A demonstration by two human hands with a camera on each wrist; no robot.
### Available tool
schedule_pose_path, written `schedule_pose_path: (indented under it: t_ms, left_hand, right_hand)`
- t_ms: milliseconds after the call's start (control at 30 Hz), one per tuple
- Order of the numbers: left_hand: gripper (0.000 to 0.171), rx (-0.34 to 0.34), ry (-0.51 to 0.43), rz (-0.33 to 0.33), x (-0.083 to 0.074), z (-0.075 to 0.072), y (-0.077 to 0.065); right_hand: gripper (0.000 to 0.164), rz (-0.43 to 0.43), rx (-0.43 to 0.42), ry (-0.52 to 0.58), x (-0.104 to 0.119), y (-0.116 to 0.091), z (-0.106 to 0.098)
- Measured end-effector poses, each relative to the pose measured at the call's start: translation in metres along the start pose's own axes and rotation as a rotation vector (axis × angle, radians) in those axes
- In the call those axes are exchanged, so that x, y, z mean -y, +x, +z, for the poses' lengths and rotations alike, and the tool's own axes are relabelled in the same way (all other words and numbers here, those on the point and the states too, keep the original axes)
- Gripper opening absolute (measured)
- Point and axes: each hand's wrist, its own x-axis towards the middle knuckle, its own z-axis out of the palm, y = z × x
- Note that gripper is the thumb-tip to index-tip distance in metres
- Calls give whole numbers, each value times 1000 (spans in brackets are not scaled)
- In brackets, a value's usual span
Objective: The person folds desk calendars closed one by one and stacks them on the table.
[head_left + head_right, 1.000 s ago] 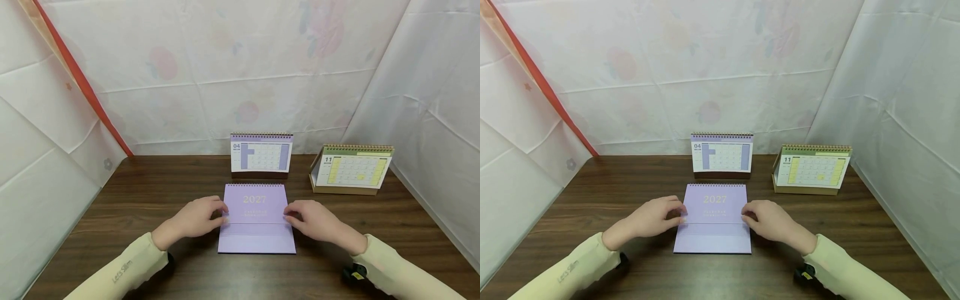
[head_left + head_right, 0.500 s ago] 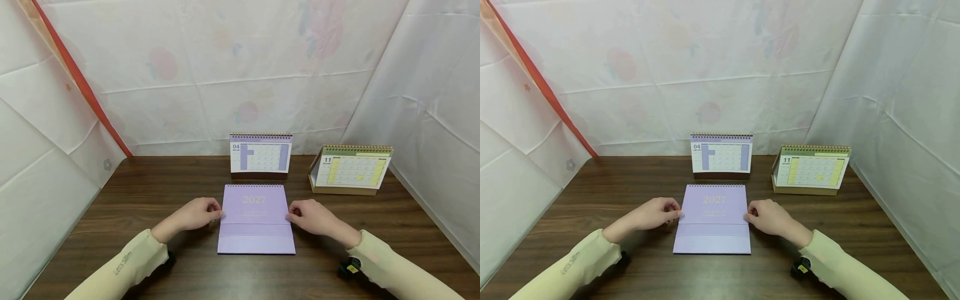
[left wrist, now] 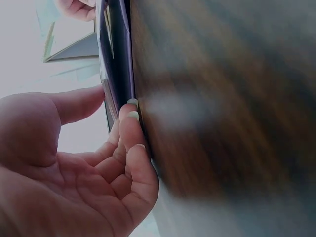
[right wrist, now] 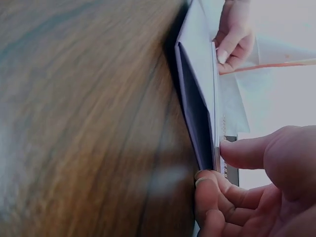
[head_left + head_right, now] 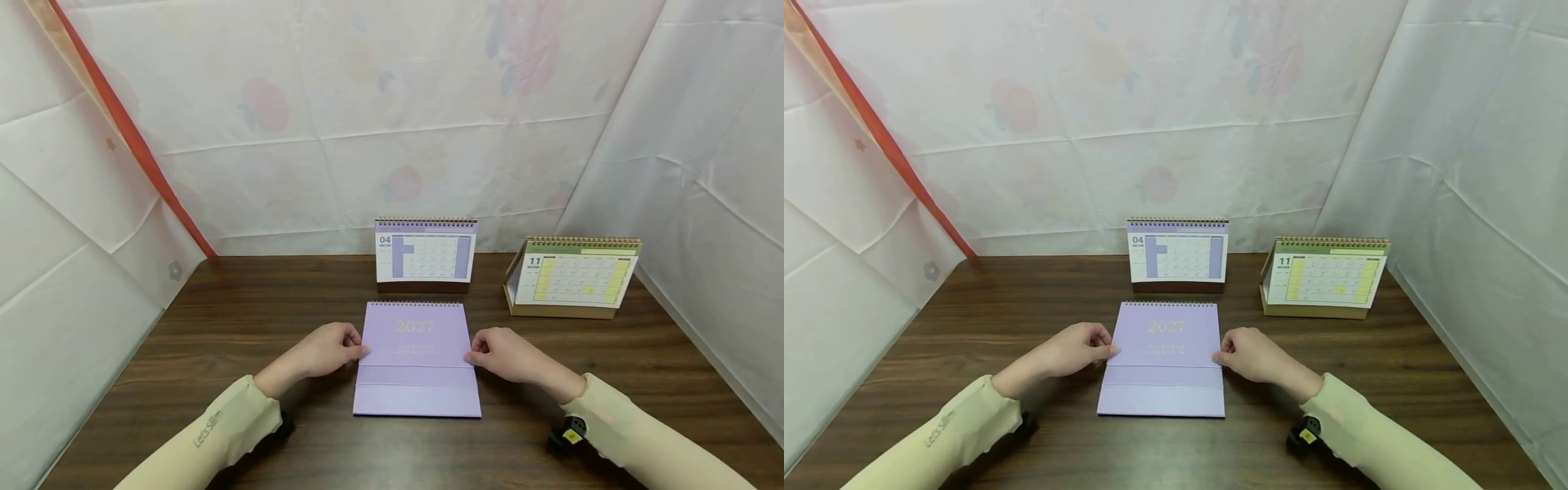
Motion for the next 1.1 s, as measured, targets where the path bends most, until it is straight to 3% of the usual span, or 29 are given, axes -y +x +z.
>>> schedule_pose_path:
  t_ms: [200, 533, 833, 1100]
  left_hand:
    - [21, -14, -6, -4, -1, 0, -3]
    - [24, -11, -76, -15, 1, -3, -6]
    - [24, -11, -121, -35, 7, -11, -12]
    - [23, -36, -199, -39, 36, -23, -21]
  right_hand:
    - [17, 31, 25, 112, 3, -2, -1]
    - [13, 145, 28, 502, -3, 1, 5]
    - [12, 170, 11, 503, 8, 5, 6]
    - [12, 120, 28, 514, 26, 20, 21]
